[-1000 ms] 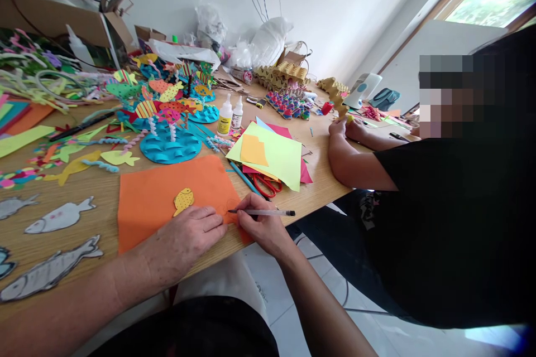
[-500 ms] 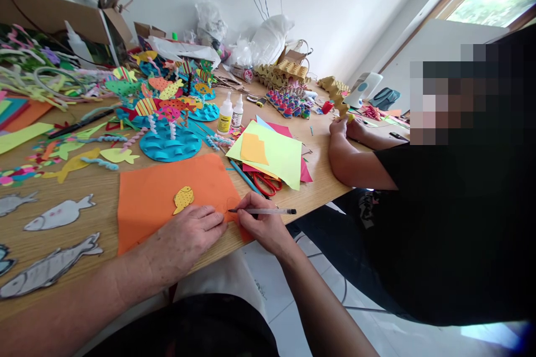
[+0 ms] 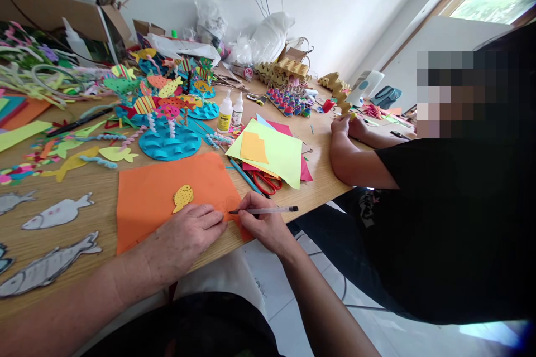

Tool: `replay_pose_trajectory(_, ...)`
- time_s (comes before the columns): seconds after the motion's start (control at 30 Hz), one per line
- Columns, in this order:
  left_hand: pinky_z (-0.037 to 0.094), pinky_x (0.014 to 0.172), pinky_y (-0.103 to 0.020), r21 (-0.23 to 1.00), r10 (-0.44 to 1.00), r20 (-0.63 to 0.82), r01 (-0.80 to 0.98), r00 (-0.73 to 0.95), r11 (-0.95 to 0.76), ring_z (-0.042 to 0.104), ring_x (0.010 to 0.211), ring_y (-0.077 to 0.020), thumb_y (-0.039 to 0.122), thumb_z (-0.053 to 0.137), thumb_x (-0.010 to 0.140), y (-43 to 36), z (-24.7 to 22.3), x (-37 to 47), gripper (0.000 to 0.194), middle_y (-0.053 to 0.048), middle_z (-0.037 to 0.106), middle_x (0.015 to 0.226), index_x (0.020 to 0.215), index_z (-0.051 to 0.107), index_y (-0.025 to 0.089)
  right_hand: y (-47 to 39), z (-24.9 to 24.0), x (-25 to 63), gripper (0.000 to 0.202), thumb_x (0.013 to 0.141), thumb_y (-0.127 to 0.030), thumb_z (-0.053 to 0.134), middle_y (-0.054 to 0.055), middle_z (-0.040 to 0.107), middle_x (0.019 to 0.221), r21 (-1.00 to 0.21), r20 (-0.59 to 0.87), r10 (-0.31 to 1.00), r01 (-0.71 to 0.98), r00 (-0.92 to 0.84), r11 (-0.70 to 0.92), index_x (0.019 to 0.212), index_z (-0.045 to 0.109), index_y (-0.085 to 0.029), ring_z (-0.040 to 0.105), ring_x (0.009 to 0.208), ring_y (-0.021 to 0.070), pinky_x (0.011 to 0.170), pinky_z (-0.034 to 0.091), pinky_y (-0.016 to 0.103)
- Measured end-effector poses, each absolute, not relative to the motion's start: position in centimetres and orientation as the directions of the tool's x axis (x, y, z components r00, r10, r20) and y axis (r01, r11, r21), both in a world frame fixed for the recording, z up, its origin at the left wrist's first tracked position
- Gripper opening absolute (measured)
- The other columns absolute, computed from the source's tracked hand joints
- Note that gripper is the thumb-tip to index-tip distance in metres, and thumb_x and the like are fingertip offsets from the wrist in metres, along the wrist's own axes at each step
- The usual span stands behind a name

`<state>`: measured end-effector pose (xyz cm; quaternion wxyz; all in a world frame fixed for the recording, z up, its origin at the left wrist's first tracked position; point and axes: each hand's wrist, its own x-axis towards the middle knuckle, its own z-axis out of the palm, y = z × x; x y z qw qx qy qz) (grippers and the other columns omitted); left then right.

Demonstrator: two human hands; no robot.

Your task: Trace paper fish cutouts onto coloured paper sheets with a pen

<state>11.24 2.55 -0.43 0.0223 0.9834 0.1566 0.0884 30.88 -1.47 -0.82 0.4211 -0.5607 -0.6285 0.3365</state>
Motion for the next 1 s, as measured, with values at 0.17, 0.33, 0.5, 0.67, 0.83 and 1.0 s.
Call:
replay_pose_trajectory(0.17,0.044,0.081,-0.037,0.081,0.31,0.164,0.301,0.936,-0.95,0.054,0.093,-0.0237,0.004,0.043,0.083,2.6,-0.3,11.3,0.031,-0.009,0.062,0.102,0.105,0.062,0.013,-1.4,-0.8,31.0,0.004,0.07,-0.015,0.049,-0.005,0.049,0.059,-0.906,0.133,0.991,0.403,-0.024,0.131,0.068,0.05,-0.018,0.041,0.054,0.0093,0.05,0.032,0.02)
replay_pose_trajectory(0.33,0.045,0.082,-0.037,0.095,0.313,0.178,0.3,0.933,-0.949,0.054,0.094,-0.0243,0.004,0.044,0.082,2.6,-0.3,11.3,0.031,-0.01,0.062,0.103,0.106,0.061,0.013,-1.5,-0.6,31.0,0.005,0.07,-0.015,0.05,-0.005,0.048,0.059,-0.926,0.119,0.993,0.358,-0.017,0.117,0.068,0.051,-0.019,0.041,0.054,0.0096,0.048,0.031,0.02)
replay_pose_trajectory(0.5,0.046,0.082,-0.035,0.104,0.328,0.182,0.314,0.927,-0.944,0.055,0.093,-0.0234,0.004,0.046,0.08,2.4,-0.3,11.4,0.031,-0.008,0.063,0.101,0.105,0.062,0.015,-1.6,-0.6,31.0,0.005,0.069,-0.016,0.051,-0.005,0.053,0.054,-0.989,0.065,0.996,0.136,0.054,0.057,0.067,0.049,-0.019,0.047,0.051,0.0103,0.049,0.035,0.021)
replay_pose_trajectory(0.67,0.045,0.087,-0.031,0.217,0.337,0.345,0.275,0.876,-0.937,0.056,0.098,-0.0186,-0.001,0.029,0.081,4.0,0.9,9.9,0.048,-0.005,0.063,0.106,0.113,0.058,0.019,-2.3,-1.1,31.5,0.004,0.073,-0.019,0.054,-0.006,0.051,0.05,-0.98,0.156,0.934,-0.066,0.32,0.187,0.071,0.05,-0.02,0.046,0.047,0.0094,0.048,0.036,0.021)
replay_pose_trajectory(0.83,0.045,0.09,-0.033,0.187,0.41,0.463,0.365,0.786,-0.912,0.055,0.101,-0.0185,0.005,0.031,0.084,8.0,2.7,7.7,0.04,-0.003,0.062,0.103,0.107,0.06,0.02,-4.8,-1.1,31.8,0.004,0.083,-0.023,0.052,-0.003,0.056,0.061,-0.945,0.303,0.861,0.247,0.408,0.215,0.082,0.055,-0.021,0.05,0.053,0.0111,0.05,0.04,0.022)
replay_pose_trajectory(1.0,0.048,0.088,-0.034,0.138,0.436,0.277,0.413,0.856,-0.9,0.056,0.102,-0.0202,0.005,0.03,0.082,9.9,2.9,8.3,0.044,-0.007,0.063,0.107,0.106,0.064,0.017,-6.3,-1.6,31.8,0.013,0.087,-0.017,0.05,0.003,0.064,0.08,-0.696,0.522,0.831,0.66,0.191,0.285,0.092,0.061,-0.023,0.061,0.07,0.0155,0.062,0.047,0.026)
